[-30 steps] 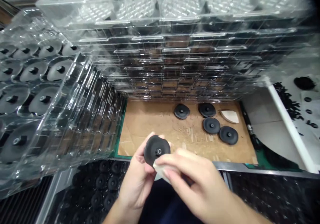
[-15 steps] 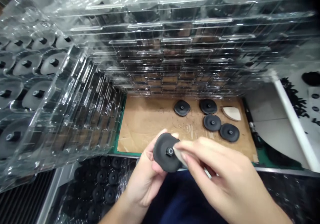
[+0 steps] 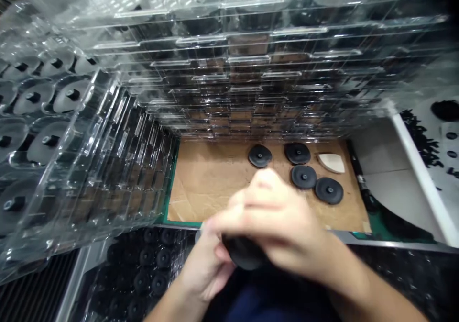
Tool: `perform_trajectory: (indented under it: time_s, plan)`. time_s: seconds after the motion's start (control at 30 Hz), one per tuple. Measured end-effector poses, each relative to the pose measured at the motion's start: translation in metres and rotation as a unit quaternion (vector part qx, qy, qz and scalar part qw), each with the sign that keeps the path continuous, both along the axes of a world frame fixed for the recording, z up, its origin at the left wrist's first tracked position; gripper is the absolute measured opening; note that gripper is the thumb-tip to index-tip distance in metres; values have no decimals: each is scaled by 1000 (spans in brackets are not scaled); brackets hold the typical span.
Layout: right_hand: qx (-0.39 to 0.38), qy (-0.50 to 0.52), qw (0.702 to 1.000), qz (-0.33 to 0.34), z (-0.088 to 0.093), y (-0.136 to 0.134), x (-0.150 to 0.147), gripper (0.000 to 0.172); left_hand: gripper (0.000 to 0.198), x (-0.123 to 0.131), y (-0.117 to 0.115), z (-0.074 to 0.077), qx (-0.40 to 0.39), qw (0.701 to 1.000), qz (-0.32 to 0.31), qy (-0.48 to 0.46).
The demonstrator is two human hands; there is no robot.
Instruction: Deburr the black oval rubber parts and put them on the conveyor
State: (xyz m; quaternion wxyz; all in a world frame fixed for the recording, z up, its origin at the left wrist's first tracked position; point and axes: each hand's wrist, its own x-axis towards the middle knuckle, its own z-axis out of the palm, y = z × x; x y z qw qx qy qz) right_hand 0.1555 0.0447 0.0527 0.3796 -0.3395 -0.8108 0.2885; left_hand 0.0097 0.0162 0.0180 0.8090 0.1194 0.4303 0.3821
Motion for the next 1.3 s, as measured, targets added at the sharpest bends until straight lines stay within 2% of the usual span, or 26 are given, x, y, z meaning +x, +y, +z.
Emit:
perform_trajectory:
  time_s: [0.1,0.13,0.2,0.23,0.3,0.4,0.47,0.57,0.63,0.77,0.87,0.97,1.03,1.1,1.17,1.2,1.23,1.3]
  plan:
    - [-13,-72,988,-136,-2,2,-1,25,67,-1,1,1,18,999,-39,-16]
    - [3,-81,987,-141,-3,2,-3,25,66,-2,1,0,25,998,-48,-14]
    - [28,-48,994,-93,-9,6,-7,27,62,-2,0,-3,27,998,-47,-8]
    - [15,-18,997,-77,-14,9,-7,27,59,-3,-1,-6,18,999,-45,-9]
    - [-73,39,990,-116,-30,15,-4,23,57,-3,-1,-11,-11,999,-29,-29]
    - [-245,76,931,-259,-64,18,11,22,60,-7,1,-17,-35,998,11,-59]
    - [-301,63,904,-297,-88,10,20,30,60,-10,3,-19,-32,997,35,-63]
    - [-312,5,899,-307,-116,-14,25,28,54,-15,6,-22,-32,997,57,-50]
    - [-307,-30,898,-313,-127,-32,22,27,51,-16,7,-24,-34,996,71,-34]
    - [-294,-87,897,-318,-136,-59,16,36,51,-17,7,-30,-32,995,89,-20]
    - [-279,-102,902,-315,-139,-61,20,36,49,-16,5,-34,-25,994,104,-23]
    - [-260,-95,907,-319,-128,-43,26,31,49,-13,4,-35,-22,993,108,-32]
    - [-243,-75,911,-324,-105,-28,21,29,51,-11,3,-33,-17,994,105,-35]
    - [-203,-41,926,-315,-73,-16,8,27,51,-8,3,-30,-7,994,105,-29]
    - [-107,6,962,-251,-43,-12,-9,23,49,-7,2,-27,-1,995,100,-14]
    - [-84,5,972,-220,-31,-11,-17,24,48,-7,2,-25,0,996,93,-8]
    - [-83,1,979,-185,-23,-11,-23,23,48,-8,2,-24,0,996,86,1]
    - [-132,-23,984,-119,-14,-10,-30,21,54,-9,1,-22,3,996,86,21]
